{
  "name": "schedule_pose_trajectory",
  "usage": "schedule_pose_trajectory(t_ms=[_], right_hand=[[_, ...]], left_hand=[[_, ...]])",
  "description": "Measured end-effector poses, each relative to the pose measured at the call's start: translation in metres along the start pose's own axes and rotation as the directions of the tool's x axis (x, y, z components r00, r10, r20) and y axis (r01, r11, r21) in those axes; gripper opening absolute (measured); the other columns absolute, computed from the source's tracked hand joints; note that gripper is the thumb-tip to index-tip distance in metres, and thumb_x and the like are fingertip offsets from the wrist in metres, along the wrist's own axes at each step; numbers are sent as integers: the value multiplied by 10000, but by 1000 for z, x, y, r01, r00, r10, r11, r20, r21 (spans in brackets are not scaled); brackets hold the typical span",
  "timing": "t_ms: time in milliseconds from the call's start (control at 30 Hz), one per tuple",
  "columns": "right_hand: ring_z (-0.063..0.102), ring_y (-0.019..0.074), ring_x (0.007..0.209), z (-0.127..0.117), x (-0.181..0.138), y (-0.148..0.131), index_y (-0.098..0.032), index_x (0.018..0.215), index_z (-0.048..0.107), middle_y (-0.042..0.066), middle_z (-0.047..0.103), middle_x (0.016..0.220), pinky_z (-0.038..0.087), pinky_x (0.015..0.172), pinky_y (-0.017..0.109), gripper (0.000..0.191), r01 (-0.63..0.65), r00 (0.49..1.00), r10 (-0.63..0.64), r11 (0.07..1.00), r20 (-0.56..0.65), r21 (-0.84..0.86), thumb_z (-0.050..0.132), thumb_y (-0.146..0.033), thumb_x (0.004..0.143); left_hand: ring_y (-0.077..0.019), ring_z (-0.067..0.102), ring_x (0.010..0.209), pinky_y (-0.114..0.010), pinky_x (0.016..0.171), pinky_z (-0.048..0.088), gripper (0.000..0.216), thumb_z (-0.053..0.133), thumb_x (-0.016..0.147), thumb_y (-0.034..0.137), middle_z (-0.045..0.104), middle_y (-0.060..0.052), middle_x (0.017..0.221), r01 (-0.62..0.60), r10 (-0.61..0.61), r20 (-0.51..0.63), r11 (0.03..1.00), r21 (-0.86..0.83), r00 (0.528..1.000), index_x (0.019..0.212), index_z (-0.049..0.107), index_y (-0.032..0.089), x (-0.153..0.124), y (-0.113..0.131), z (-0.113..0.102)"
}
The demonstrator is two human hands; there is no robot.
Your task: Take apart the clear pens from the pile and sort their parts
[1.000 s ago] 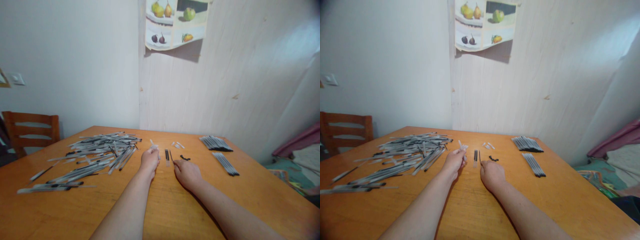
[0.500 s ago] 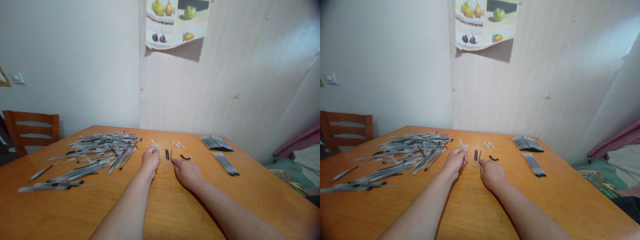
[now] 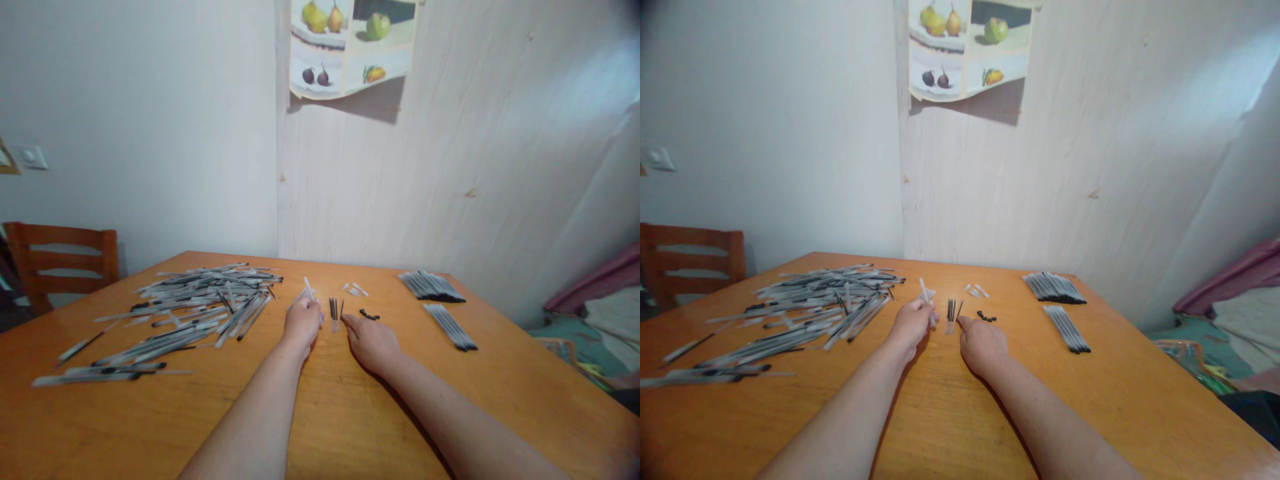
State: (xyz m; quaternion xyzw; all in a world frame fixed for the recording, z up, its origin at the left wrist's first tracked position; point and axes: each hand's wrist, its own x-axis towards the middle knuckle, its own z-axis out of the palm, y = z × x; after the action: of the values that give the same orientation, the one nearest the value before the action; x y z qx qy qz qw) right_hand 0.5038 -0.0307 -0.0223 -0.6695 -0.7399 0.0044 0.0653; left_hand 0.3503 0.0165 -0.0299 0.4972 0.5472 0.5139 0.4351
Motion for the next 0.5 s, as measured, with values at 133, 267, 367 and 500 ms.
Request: schedule_pose_trajectory(t_ms=[133,267,367,500], right_hand=[[687,261,937,-1,1,0,-306,1235,606,98,729,1038,467,744,351,444,0,1000,0,1000,-1,-4,240,-379,994],[689,261,935,-4,2,-1,-327,1266,596,100,730,1037,467,739,349,436,-20,1000,20,1000,22,10,258,-368,993],[685,260,950,-5,3,-1,-341,1299,575,101,728,1059,468,752,353,433,-23,999,23,1000,27,15,273,-344,988],[684,266,960,-6,4,-1,-336,1300,576,104,727,1068,472,766,363,430,-28,999,28,1000,27,11,293,-322,977]], left_hand=[[-156,540,569,-261,558,337,279,492,863,358,617,-49,630,-114,110,32,974,198,993,663,581,187,4,-9,1],[-185,550,644,-272,592,327,275,486,869,378,630,-48,673,-172,156,77,933,317,985,708,621,200,9,-16,1],[-186,544,646,-270,586,313,276,482,872,380,623,-40,671,-173,146,103,923,344,984,715,622,202,11,-18,2],[-184,543,646,-271,572,298,277,481,880,368,623,-39,672,-189,156,121,915,355,980,711,619,196,10,-16,3]])
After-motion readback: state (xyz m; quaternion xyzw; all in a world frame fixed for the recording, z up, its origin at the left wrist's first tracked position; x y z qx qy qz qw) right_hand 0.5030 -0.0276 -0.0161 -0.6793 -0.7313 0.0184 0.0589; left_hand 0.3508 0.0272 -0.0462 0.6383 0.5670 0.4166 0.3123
